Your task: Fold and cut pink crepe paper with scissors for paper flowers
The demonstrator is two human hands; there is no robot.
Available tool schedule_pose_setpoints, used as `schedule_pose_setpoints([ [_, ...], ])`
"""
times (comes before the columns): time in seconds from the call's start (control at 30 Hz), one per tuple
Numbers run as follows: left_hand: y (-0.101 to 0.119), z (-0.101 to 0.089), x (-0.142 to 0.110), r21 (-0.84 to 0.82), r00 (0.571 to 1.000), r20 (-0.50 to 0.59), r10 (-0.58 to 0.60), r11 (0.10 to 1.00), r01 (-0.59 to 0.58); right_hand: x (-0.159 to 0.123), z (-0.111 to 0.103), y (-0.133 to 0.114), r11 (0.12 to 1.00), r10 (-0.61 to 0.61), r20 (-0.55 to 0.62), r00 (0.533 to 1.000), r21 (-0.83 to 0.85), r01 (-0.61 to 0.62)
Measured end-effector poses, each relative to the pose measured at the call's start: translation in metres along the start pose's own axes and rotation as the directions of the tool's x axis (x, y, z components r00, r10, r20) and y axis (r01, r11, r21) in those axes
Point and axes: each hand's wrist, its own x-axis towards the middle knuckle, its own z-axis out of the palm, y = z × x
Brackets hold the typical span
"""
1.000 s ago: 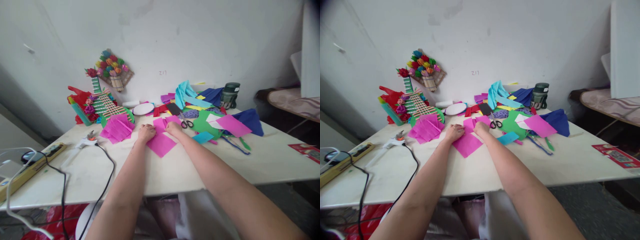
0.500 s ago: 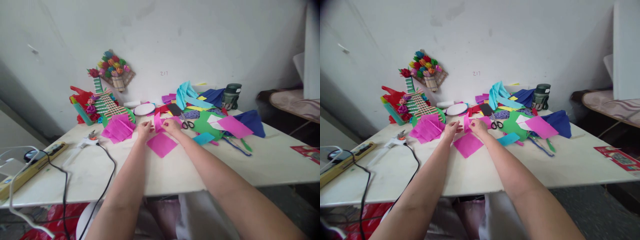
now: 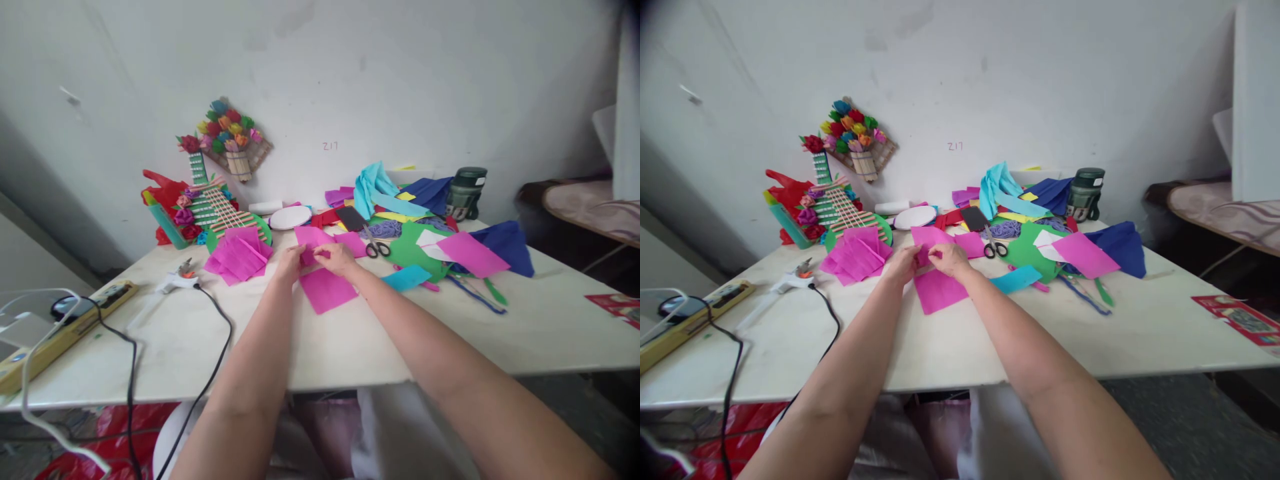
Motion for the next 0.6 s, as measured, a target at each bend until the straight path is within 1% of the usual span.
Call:
schedule_pose_setpoints([
  [0.1, 0.002, -0.002, 0.002, -0.051, 1.0, 0.004, -0.011, 0.999, 0.011, 0.002, -0.004, 0.006, 0.998, 0.054, -0.025, 0.998, -0.011, -0.055],
  [0.27, 0.0, -0.01, 0.006, -0.085, 0.999, 0.035, 0.007, 0.996, -0.004, 0.003, -0.01, 0.017, 0.972, 0.192, -0.026, 0.981, -0.133, -0.194],
  [0.37, -0.002, -0.015, 0.009, -0.091, 0.999, 0.048, 0.015, 0.996, -0.011, 0.002, -0.014, 0.02, 0.929, 0.259, 0.006, 0.966, -0.275, -0.248],
  [0.47, -0.003, -0.018, 0.011, -0.094, 0.998, 0.059, 0.018, 0.996, -0.012, -0.001, -0.019, 0.021, 0.873, 0.294, 0.024, 0.956, -0.414, -0.258],
  [0.6, -0.001, -0.021, 0.01, -0.075, 0.999, 0.024, 0.04, 0.996, -0.038, -0.002, -0.027, 0.026, 0.805, 0.354, 0.002, 0.935, -0.51, -0.304],
])
